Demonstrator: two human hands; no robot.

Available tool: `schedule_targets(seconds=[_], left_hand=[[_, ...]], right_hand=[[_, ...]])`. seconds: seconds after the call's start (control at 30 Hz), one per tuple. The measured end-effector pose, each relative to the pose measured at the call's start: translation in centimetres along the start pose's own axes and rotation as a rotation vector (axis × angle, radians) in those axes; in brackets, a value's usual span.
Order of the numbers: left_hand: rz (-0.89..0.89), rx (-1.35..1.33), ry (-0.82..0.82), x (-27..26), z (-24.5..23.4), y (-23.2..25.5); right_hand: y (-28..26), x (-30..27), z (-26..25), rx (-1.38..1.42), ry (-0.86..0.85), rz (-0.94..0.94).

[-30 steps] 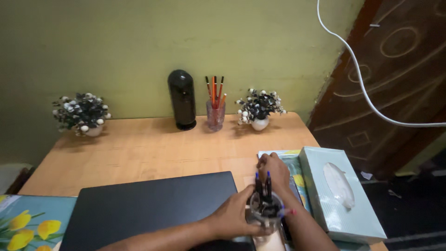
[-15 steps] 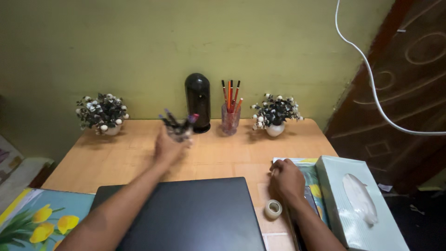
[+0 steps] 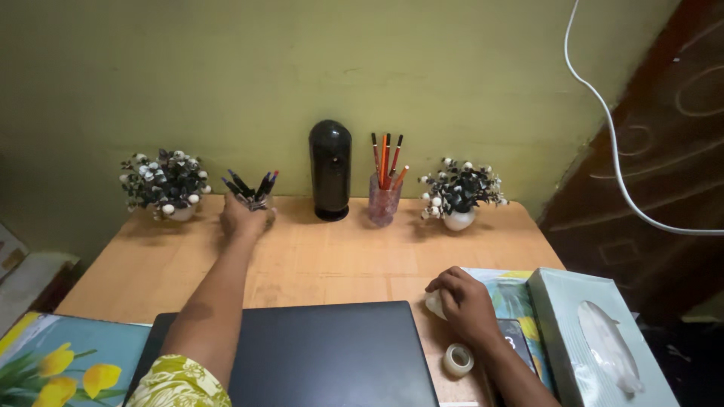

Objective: The person moves a laptop, wipes the desk surface with a cloth, and arranges various items including a tissue box, pens, books, and a phone.

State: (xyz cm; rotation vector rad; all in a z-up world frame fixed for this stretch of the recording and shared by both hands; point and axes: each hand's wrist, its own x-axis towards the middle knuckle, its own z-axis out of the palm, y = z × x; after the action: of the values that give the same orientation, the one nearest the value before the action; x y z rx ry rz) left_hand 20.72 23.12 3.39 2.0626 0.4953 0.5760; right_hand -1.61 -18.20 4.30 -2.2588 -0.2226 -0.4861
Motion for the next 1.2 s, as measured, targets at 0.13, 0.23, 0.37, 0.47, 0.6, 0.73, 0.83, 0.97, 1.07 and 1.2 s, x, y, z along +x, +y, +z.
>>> schedule_targets(seconds=[0.13, 0.23, 0.37, 0.47, 0.6, 0.73, 0.83, 0.97, 1.07, 1.2], left_hand=[[0.093, 0.01, 0.029, 1.6, 2.4, -2.0], [0.127, 0.074, 0.1, 2.9, 4.3, -3.7], [0.153, 0.045, 0.102, 3.0, 4.6, -4.4], [0.074, 0.11, 0.053, 1.6, 3.3, -2.3], [0.053, 0.098, -0.244, -3.0, 1.2, 0.5], [0.487, 0.201, -0.48, -12.2, -1.1, 2.1], [0.759, 0.241, -0.75, -21.9, -7.2, 3.9], [0.688, 0.354, -1.175, -29.4, -18.4, 7.2], [0.596, 0.426, -1.232, -30.6, -22.0, 8.2], [0.552, 0.344, -1.172, -29.6, -21.9, 6.3]], right_hand=[[-0.1, 0.1, 0.0, -0.049, -0.037, 0.043], [0.0, 0.2, 0.1, -0.057, -0.03, 0.028], [0.4, 0.1, 0.3, -0.01, -0.002, -0.004], [0.1, 0.0, -0.1, 0.055, 0.038, -0.051], [-2.7, 0.1, -1.9, 0.003, -0.101, 0.027], [-8.9, -0.3, -3.7, -0.235, -0.3, 0.145], [-12.3, -1.8, -6.5, -0.539, -0.533, 0.272], [-11.7, -4.5, -7.7, -0.828, -0.609, 0.251], [-10.2, -5.5, -6.7, -0.82, -0.56, 0.204], [-11.6, -6.2, -5.9, -0.778, -0.472, 0.303]])
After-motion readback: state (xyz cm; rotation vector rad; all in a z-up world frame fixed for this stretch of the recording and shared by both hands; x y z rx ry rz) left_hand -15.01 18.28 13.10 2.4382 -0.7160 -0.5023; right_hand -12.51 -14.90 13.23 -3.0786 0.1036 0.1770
